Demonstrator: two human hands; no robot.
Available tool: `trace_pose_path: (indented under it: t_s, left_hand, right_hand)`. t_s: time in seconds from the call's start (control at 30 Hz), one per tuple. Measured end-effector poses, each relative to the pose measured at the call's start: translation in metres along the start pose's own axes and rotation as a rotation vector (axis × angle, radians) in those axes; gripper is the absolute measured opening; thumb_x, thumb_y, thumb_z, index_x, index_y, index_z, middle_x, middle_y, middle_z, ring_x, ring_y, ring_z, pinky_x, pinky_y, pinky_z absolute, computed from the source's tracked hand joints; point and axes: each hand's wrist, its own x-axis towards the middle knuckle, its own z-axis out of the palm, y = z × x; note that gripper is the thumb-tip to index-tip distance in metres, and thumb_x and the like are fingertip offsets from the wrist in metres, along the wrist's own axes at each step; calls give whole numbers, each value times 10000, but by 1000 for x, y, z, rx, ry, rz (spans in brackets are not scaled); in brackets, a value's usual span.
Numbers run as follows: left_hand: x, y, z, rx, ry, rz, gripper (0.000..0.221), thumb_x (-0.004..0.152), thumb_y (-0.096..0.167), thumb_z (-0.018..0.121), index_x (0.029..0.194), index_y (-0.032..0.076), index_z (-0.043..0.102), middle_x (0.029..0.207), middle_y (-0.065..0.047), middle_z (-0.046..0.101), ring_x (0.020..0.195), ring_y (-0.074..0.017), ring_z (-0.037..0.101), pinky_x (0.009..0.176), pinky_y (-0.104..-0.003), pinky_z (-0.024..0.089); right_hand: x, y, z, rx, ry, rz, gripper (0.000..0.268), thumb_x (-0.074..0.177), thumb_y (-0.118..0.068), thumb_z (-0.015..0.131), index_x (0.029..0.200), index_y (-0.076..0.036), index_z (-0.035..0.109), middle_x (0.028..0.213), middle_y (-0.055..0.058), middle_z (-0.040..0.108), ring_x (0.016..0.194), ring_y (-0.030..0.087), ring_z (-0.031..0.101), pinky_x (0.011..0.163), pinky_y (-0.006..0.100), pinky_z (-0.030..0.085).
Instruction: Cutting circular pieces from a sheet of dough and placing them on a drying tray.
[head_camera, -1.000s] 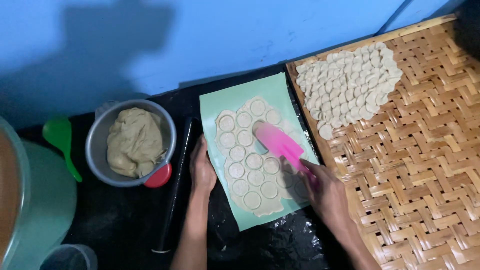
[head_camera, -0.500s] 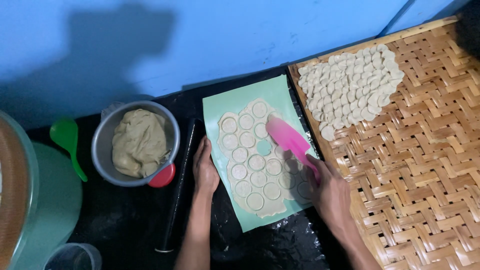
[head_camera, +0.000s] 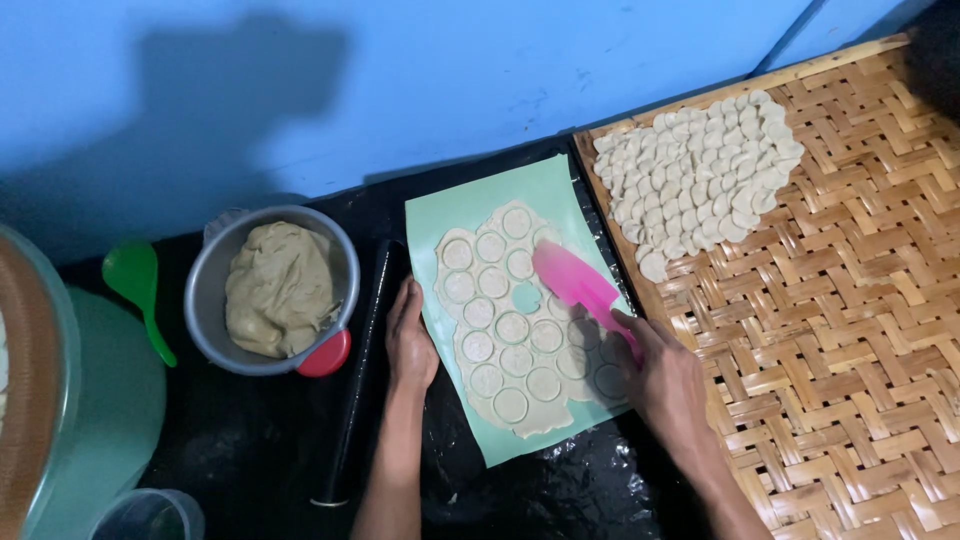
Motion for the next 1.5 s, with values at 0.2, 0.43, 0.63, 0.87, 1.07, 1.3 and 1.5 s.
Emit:
trace_pose_path:
  t_s: [0.2,0.43,0.63,0.87,1.07,1.3,1.5]
  left_hand:
    - [-3,6,8,-7,-13,-11,504,1080,312,462,1456,-20,502,1455,-140,571,1331,-228,538,1123,-360,405]
    - [1,1,3,-17,6,-13,504,1073,306,467,1460,-15,499,1451,-135,578,1323,-227,545,1116,-359,413]
    - [0,0,4,3,27,-17,488,1075,321,470,1434,-5,522,1402,-121,609,1278,-206,570,1086,-345,436]
    - [1,-12,-3,20,121,53,419,1089,281,487,1384,-7,565,1298,-106,654,1160,-191,614,1007,-342,478]
    - [3,-6,4,1,104,41,394,1089,266,494,1364,-9,560,1278,-105,650,1139,-209,623,992,-352,487]
    - [0,-2,9,54,119,-5,399,1078,277,488,1366,10,554,1306,-84,638,1168,-190,605,1015,-338,469]
    - [-3,4,17,38,137,-31,403,1060,280,498,1368,24,543,1316,-85,631,1183,-185,599,1021,-339,472]
  right_hand:
    - [10,14,11,96,-1,6,307,913,-233,702,1203,-141,739,971,160,739,699,314,712,639,428,560]
    - [15,34,22,268,-126,141,319,917,-289,732,1178,-107,753,690,122,717,557,164,602,543,334,491]
    - [16,55,37,538,-214,207,306,914,-235,734,1170,-67,752,776,23,740,638,76,589,557,256,484]
    - [5,71,14,671,-185,257,316,943,-216,710,1217,-62,740,871,31,743,769,83,634,657,234,509]
    - [-10,95,-30,499,74,351,332,949,-230,695,1238,-70,730,930,60,777,753,113,682,626,276,533]
    - [-16,107,-50,304,139,436,351,976,-297,669,1235,-65,716,938,132,803,803,200,787,678,332,592]
    - [-19,123,-45,243,92,444,348,962,-319,673,1239,-116,734,959,130,805,833,218,794,715,353,610]
